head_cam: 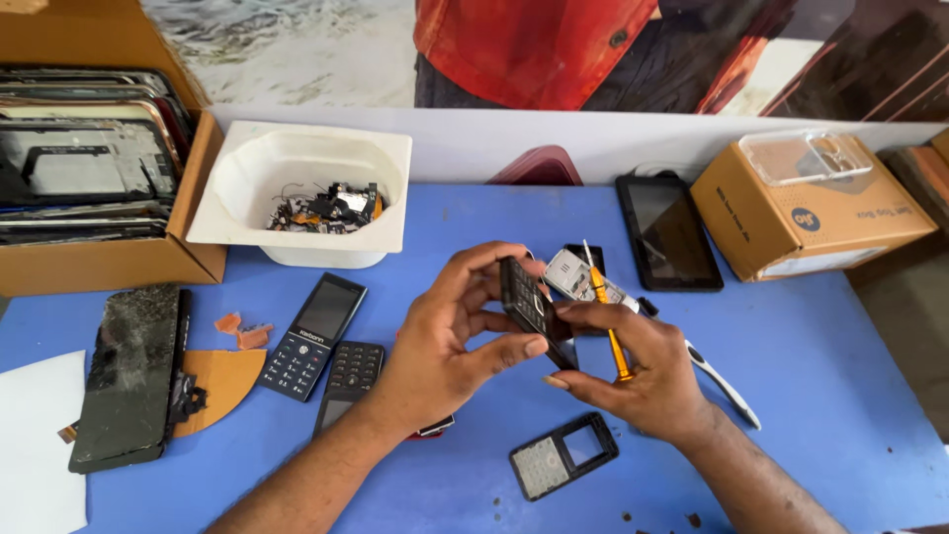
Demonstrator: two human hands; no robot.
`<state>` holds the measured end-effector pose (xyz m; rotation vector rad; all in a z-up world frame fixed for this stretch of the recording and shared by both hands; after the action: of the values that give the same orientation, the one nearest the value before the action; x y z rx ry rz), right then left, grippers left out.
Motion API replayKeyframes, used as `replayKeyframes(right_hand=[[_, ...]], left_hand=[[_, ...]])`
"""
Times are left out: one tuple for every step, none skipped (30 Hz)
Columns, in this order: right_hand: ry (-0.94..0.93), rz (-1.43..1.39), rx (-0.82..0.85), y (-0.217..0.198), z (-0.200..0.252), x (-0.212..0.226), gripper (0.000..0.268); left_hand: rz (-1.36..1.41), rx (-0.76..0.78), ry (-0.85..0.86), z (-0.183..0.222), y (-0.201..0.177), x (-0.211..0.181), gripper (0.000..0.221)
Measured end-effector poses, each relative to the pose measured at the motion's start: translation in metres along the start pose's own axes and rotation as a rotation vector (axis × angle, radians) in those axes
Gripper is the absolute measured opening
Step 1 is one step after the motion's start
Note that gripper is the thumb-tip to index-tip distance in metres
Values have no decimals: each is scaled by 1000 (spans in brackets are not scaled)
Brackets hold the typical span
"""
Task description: The person uses a screwdriver to pry open the back cover of a black feature phone. They remove the cover, inspect the internal components, and then reattach the cover, securing it by pressing the edges.
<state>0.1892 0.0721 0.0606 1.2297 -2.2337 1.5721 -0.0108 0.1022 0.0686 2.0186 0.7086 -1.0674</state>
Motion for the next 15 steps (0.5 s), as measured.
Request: replayKeyframes(right_hand=[[26,3,25,0,-2,0,61],[51,7,50,1,-4,0,61],[83,8,78,4,-4,-2,62],[41,32,73,5,-5,-1,60],[3,58,69,5,-5,-1,58],[-35,83,66,8,-4,-2,56],[-103,96,53,11,-2,-2,55],[-170,108,40,14,0,-2,53],[-239,117,32,18,5,-2,51],[-253,110,47,22,10,-6,50],[-267,100,58,26,15,-8,50],[-281,90,68,30,20,-10,49],[-276,76,62,33,26,-12,50],[-270,62,56,36,30,-13,51],[-267,53,49,36,33,-15,53]], left_hand=[[5,15,-3,-1,1,-1,71],[-23,23,16,-1,2,-3,71],[-48,31,28,1,4,-2,71],[-73,38,40,4,5,-1,71],[-79,33,47,7,6,1,71],[-85,27,54,11,6,3,70],[-88,23,60,14,5,5,70],[-242,21,153,17,5,3,71],[-398,15,244,22,6,0,72],[-555,8,333,27,8,-3,73],[-603,-16,340,31,8,-4,74],[-650,-40,347,34,9,-4,75],[-695,-59,357,36,11,-5,77],[-721,-37,394,38,14,-8,77],[-745,-14,435,39,18,-10,78]])
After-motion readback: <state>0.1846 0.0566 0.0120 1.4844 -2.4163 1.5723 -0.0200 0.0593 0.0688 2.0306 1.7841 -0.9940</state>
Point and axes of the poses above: each hand's wrist, its own z-axis away from the middle knuckle, its own y-axis out of the palm, x = y × z, the point moved 6 cm from there along -z, towards the middle knuckle, and after that the axes turned 12 degrees about z, right-handed, at the moved point
